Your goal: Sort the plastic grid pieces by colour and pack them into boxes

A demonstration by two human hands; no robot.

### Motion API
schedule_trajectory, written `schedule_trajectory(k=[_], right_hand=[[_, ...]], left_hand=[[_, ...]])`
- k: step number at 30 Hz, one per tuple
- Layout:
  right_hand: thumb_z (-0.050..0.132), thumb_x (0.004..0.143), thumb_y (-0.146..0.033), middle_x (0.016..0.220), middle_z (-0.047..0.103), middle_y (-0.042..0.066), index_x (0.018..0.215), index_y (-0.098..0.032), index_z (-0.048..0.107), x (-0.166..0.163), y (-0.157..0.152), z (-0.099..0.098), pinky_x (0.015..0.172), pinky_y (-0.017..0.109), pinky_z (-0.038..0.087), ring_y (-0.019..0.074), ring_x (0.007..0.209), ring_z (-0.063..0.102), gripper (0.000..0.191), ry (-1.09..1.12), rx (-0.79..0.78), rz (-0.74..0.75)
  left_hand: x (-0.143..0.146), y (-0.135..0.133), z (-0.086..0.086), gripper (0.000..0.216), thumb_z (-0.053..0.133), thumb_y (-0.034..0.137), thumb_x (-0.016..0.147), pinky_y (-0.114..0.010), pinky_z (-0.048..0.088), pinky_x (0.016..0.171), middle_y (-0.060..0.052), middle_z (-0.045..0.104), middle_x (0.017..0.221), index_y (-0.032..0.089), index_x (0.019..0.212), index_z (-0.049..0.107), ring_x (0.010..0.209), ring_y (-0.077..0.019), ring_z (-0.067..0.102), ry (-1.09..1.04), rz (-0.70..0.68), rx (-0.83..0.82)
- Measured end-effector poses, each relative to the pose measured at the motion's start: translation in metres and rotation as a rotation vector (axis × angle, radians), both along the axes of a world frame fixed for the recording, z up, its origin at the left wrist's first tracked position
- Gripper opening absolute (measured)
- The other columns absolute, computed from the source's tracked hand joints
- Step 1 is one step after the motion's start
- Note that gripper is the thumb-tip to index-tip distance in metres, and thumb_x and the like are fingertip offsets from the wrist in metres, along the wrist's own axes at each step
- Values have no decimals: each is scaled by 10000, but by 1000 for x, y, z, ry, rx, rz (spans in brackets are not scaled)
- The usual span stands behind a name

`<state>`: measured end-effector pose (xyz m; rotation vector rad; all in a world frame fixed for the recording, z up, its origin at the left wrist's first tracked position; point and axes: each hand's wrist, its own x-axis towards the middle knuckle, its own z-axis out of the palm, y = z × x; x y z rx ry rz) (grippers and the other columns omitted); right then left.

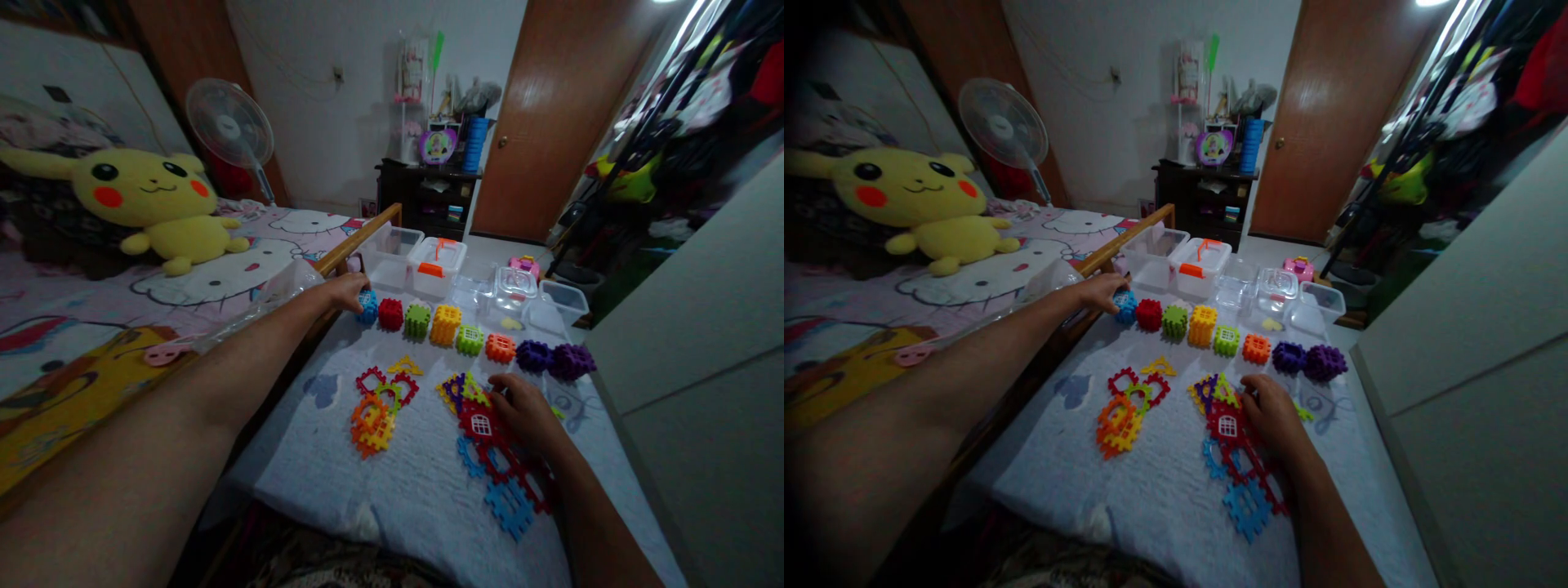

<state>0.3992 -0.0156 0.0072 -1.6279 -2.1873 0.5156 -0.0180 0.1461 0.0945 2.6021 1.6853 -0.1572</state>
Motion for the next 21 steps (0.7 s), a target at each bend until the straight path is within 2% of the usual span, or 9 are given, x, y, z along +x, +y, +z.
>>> schedule_trajectory(k=[7, 14, 21], right_hand=[[504, 838, -227, 951, 698, 72, 1024, -184, 669, -1, -1, 2, 828, 331, 484, 207, 882, 641, 252, 0, 2, -2], [502, 833, -239, 940, 690, 71, 1030, -179, 664, -1, -2, 1, 830, 336, 483, 208, 873, 637, 262, 15, 12, -14], [500, 839, -246, 951, 691, 74, 1038, -181, 656, 0, -1, 2, 837, 341, 485, 214, 892, 638, 261, 4, -15, -9]], left_hand=[[0, 4, 0, 530, 681, 246, 547, -271, 471, 844, -47, 662, 1022, 180, 1073, 668, 975, -249, 600, -21, 8, -55], [1, 10, 1, 549, 655, 217, 545, -254, 473, 827, -76, 644, 1075, 134, 1087, 658, 959, -234, 604, -36, 11, -94], [0, 15, -5, 582, 657, 214, 535, -267, 472, 853, -71, 652, 1109, 160, 1114, 641, 1001, -248, 602, -43, 7, -122]])
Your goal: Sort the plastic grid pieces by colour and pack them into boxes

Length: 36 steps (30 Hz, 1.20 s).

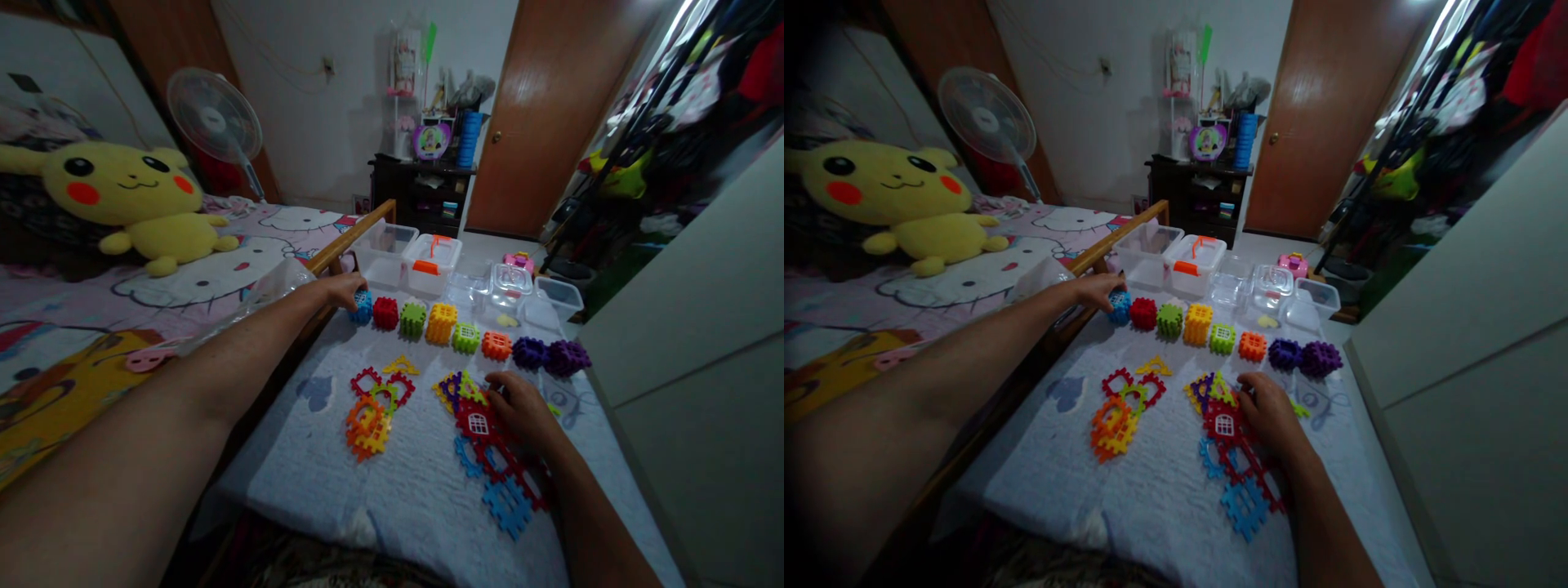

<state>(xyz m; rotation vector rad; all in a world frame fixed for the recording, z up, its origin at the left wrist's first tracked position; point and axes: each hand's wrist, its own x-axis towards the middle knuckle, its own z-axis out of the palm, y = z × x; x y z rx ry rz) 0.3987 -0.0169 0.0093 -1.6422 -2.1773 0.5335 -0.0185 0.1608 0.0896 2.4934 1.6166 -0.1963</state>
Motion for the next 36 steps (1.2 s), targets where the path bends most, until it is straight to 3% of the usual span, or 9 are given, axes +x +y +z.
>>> schedule_trajectory(k=[6, 11, 15, 19, 24, 29, 33, 36], right_hand=[[506, 840, -242, 958, 693, 76, 1046, -172, 664, -1, 0, 2, 827, 328, 481, 207, 883, 640, 269, -6, -5, -9], [521, 829, -235, 942, 697, 79, 1040, -167, 675, 0, 0, 0, 814, 334, 480, 213, 872, 643, 270, 7, 15, -2], [518, 831, -245, 940, 694, 81, 1048, -167, 674, 1, 0, -2, 801, 336, 481, 218, 868, 643, 279, 20, 25, 6], [506, 831, -233, 957, 700, 87, 1058, -161, 673, 2, 1, -4, 797, 333, 480, 211, 854, 643, 290, 20, 41, 11], [510, 829, -240, 929, 700, 76, 1049, -169, 673, 1, 2, -4, 768, 324, 482, 201, 812, 640, 283, 21, 53, 12], [518, 822, -246, 929, 701, 74, 1039, -173, 675, 3, 3, -7, 758, 328, 483, 198, 798, 636, 277, 30, 61, 3], [506, 839, -244, 932, 701, 69, 1046, -181, 673, 4, 3, -9, 771, 322, 482, 194, 816, 639, 273, 39, 60, 6], [510, 841, -244, 941, 699, 71, 1050, -180, 668, 4, 3, -9, 783, 325, 482, 197, 828, 636, 269, 28, 61, 13]], left_hand=[[-3, -2, 0, 711, 683, 225, 530, -307, 447, 940, -115, 615, 1216, 137, 1229, 581, 1095, -286, 579, 12, 8, -14], [2, -17, 8, 716, 694, 277, 581, -418, 372, 1053, -150, 558, 1276, 113, 1260, 540, 1204, -336, 504, -59, -42, 146], [17, -67, 13, 544, 624, 245, 706, -431, 336, 1087, -139, 550, 1270, 125, 1231, 543, 1218, -299, 487, -209, -129, 299], [32, -132, -4, 370, 559, 216, 817, -384, 379, 1069, -111, 586, 1238, 169, 1184, 570, 1185, -243, 529, -337, -185, 192], [39, -177, -42, 260, 512, 238, 876, -379, 465, 962, -120, 645, 1099, 157, 1095, 627, 1047, -246, 610, -330, 33, 73], [47, -194, -56, 325, 518, 356, 899, -397, 470, 938, -132, 636, 1077, 140, 1115, 629, 1024, -262, 606, -381, 231, 47], [57, -221, -54, 576, 693, 499, 761, -431, 434, 1000, -114, 567, 1206, 189, 1233, 578, 1128, -287, 531, -435, 163, 45], [63, -241, -54, 878, 836, 469, 567, -452, 382, 1068, -102, 487, 1333, 233, 1342, 496, 1238, -315, 449, -435, 89, -3]])
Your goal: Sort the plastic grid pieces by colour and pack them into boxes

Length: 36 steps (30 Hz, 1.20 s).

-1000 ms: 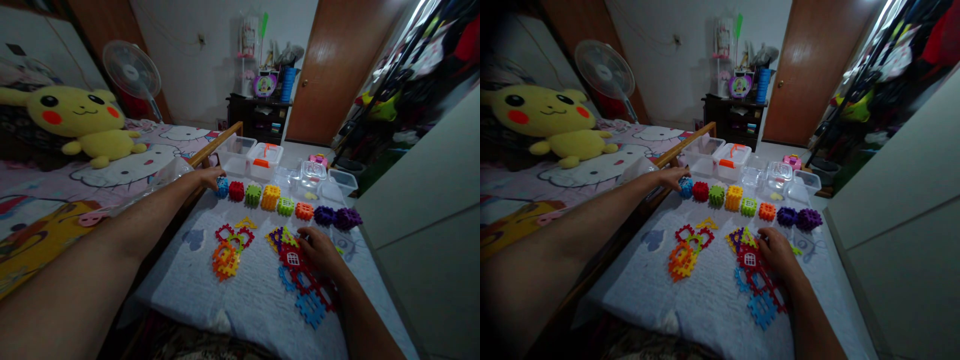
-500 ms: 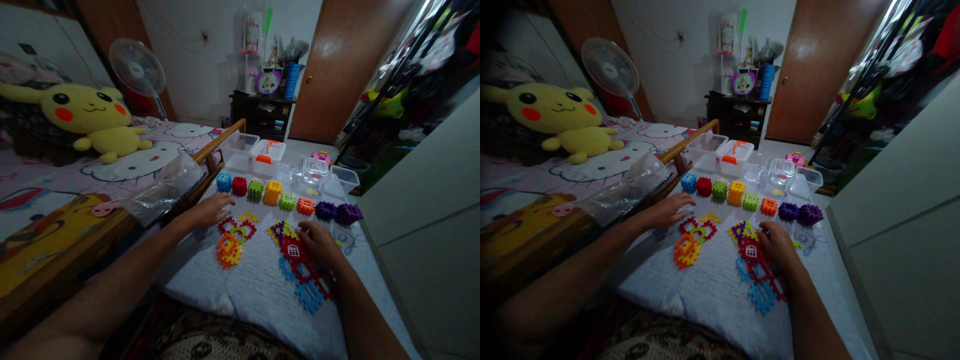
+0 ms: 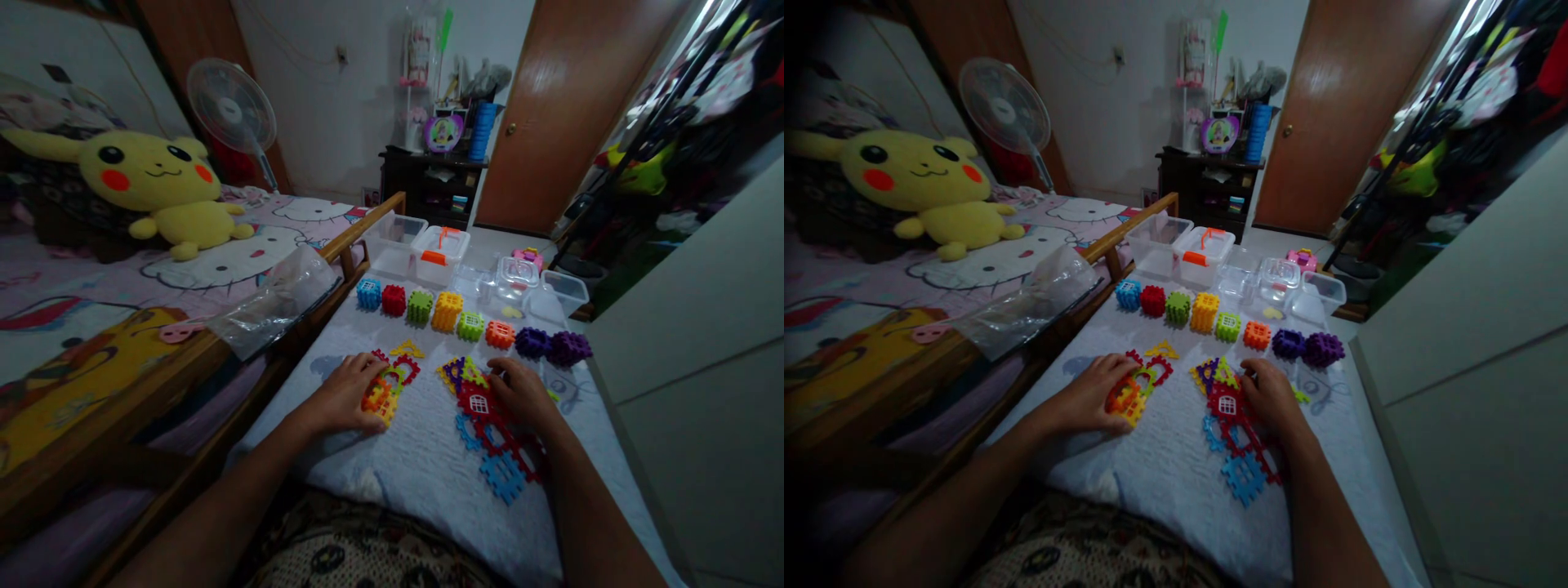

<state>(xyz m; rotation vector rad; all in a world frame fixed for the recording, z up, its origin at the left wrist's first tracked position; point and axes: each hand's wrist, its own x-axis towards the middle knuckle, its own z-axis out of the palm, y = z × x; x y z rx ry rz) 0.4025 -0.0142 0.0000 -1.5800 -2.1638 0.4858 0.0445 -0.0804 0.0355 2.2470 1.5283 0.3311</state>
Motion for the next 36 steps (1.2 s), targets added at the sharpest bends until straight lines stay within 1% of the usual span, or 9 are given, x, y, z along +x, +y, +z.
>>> schedule_trajectory(k=[2, 7, 12, 17, 24, 27, 29, 31, 36], right_hand=[[515, 840, -245, 946, 699, 76, 1059, -176, 666, 0, 0, 0, 785, 327, 483, 199, 827, 635, 275, -9, 2, 1], [510, 839, -243, 976, 701, 90, 1075, -159, 665, -1, 1, 2, 773, 326, 484, 202, 823, 636, 295, -32, -12, 5], [512, 838, -247, 970, 703, 86, 1058, -166, 673, -1, 1, 1, 773, 327, 487, 203, 820, 640, 285, -32, -10, -1], [508, 847, -237, 996, 706, 89, 1051, -174, 677, -2, 1, 1, 791, 327, 488, 196, 834, 637, 273, -31, -6, -15], [529, 828, -200, 936, 701, 77, 1053, -163, 673, -4, -1, 6, 768, 320, 481, 191, 812, 628, 270, -20, -7, -1], [531, 824, -196, 905, 697, 61, 1046, -171, 671, -4, -1, 6, 766, 313, 475, 180, 790, 619, 263, -6, 6, -3], [526, 823, -194, 901, 692, 59, 1041, -171, 668, -4, -1, 6, 763, 313, 475, 175, 776, 612, 261, 5, 10, -10], [516, 824, -191, 936, 687, 71, 1033, -167, 662, -6, -2, 9, 765, 319, 479, 173, 773, 610, 257, 32, 32, -19], [523, 833, -209, 998, 669, 84, 979, -190, 656, -14, -9, 19, 824, 362, 484, 203, 872, 604, 199, 134, 163, 24]], left_hand=[[2, -7, -2, 935, 844, 424, 557, -461, 352, 1094, -99, 449, 1385, 253, 1386, 448, 1275, -320, 418, -16, -24, 5], [11, -8, -11, 795, 750, 284, 681, -482, 337, 1110, -85, 487, 1383, 263, 1403, 416, 1285, -298, 432, -104, -54, 37], [27, -2, -15, 580, 677, 211, 736, -492, 358, 1103, -88, 561, 1308, 234, 1294, 518, 1228, -280, 495, -167, -32, 101], [43, 8, -12, 409, 642, 163, 753, -490, 405, 1067, -70, 618, 1199, 231, 1152, 589, 1177, -261, 528, -232, -34, 159], [74, 23, -1, 414, 555, 108, 797, -477, 439, 1053, -81, 610, 1238, 243, 1188, 582, 1193, -245, 546, -403, -100, 87], [83, 26, -1, 419, 512, 65, 780, -466, 445, 1049, -76, 622, 1205, 241, 1146, 615, 1179, -233, 558, -472, -162, 80], [85, 27, -3, 435, 502, 46, 756, -461, 436, 1062, -79, 606, 1232, 233, 1129, 627, 1197, -230, 549, -496, -182, 103], [83, 27, -6, 447, 491, 34, 741, -452, 427, 1072, -90, 580, 1264, 217, 1124, 631, 1222, -230, 530, -504, -149, 151], [70, 30, -18, 382, 471, 46, 770, -446, 430, 1056, -98, 582, 1215, 196, 1070, 654, 1192, -242, 522, -457, 39, 322]])
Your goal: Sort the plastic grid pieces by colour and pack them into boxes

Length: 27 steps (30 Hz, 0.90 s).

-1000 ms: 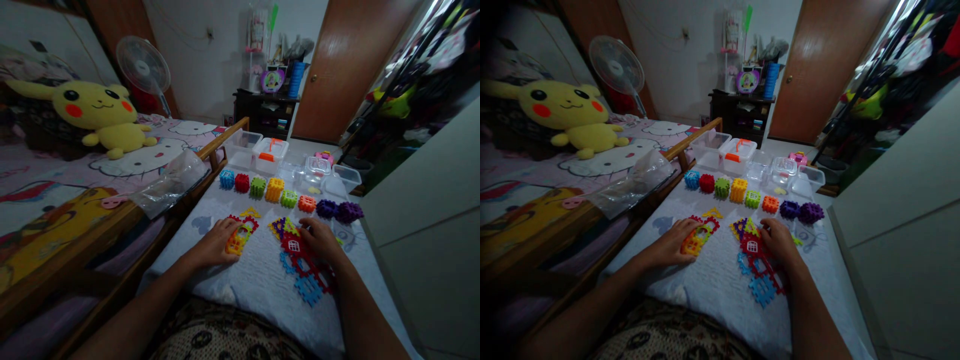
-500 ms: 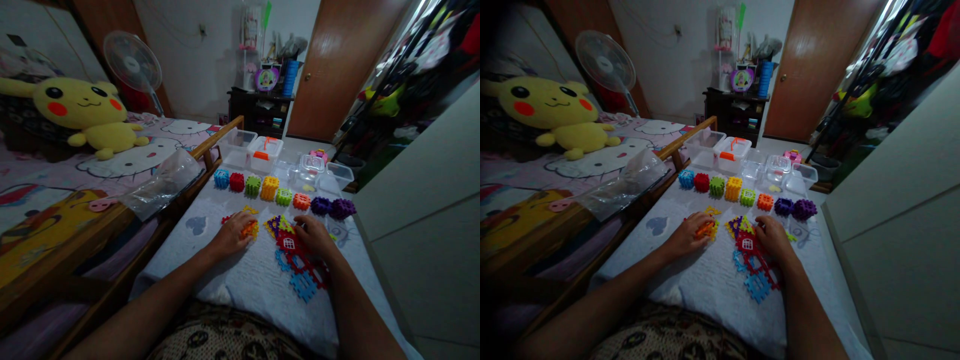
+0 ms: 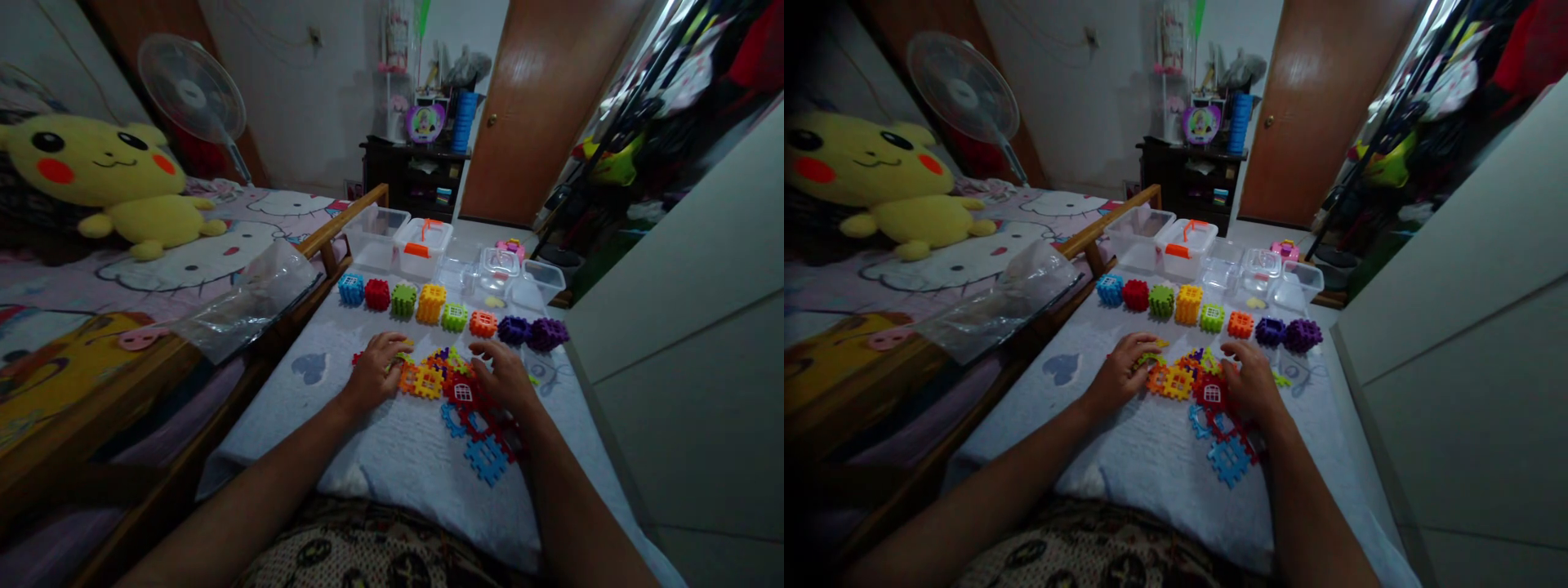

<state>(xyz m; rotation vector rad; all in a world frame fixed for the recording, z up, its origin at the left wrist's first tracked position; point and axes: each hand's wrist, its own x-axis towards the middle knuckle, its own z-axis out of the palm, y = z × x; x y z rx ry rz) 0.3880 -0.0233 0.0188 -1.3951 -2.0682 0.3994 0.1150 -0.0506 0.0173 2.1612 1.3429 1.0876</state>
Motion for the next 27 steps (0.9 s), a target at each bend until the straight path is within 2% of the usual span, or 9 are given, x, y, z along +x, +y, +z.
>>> schedule_trajectory(k=[4, 7, 9, 14, 19, 23, 27], right_hand=[[570, 872, -277, 1000, 670, 86, 984, -199, 659, -12, -6, 4, 911, 409, 453, 238, 984, 577, 163, 5, 36, 103], [609, 857, -249, 1001, 680, 80, 1012, -205, 662, -20, -9, 3, 908, 401, 447, 243, 989, 568, 170, -55, -17, 155], [613, 846, -208, 1003, 683, 75, 1039, -207, 661, -24, -9, 2, 894, 388, 447, 239, 968, 568, 199, -102, -56, 159], [626, 820, -162, 986, 683, 74, 1096, -199, 653, -27, -9, 2, 870, 384, 434, 239, 936, 558, 280, -160, -83, 153], [637, 792, -139, 933, 644, 56, 1101, -214, 648, -28, -12, 2, 845, 366, 427, 224, 902, 544, 318, -152, -103, 156], [632, 776, -131, 920, 610, 59, 977, -207, 657, -29, -14, 3, 831, 358, 416, 228, 906, 523, 216, -177, -123, 148], [601, 750, -94, 963, 621, 63, 931, -203, 628, -32, -15, 2, 843, 358, 411, 230, 930, 510, 212, -144, -122, 141]], left_hand=[[-7, 3, -5, 355, 464, 41, 768, -443, 433, 1028, -80, 620, 1142, 197, 1021, 660, 1133, -234, 532, 47, 73, 53], [-8, 1, -5, 246, 512, 127, 828, -439, 421, 1021, -70, 656, 1103, 205, 1007, 662, 1113, -236, 539, 93, 29, 49], [-8, -1, -5, 215, 564, 229, 854, -450, 389, 1048, -73, 658, 1148, 211, 1046, 659, 1152, -249, 524, 145, -13, 47], [-5, -6, -6, 500, 705, 398, 755, -538, 256, 1118, -102, 602, 1313, 222, 1214, 613, 1281, -332, 434, 322, -129, 10], [-3, -7, -7, 465, 677, 298, 765, -518, 304, 1094, -95, 617, 1251, 229, 1219, 599, 1209, -303, 491, 298, -178, -31], [-1, -8, -7, 487, 641, 214, 774, -470, 367, 1062, -83, 615, 1206, 223, 1254, 563, 1172, -270, 509, 221, -178, -49], [0, -8, -5, 344, 592, 179, 795, -462, 413, 1007, -69, 656, 1098, 233, 1134, 615, 1089, -260, 557, 146, -139, -99]])
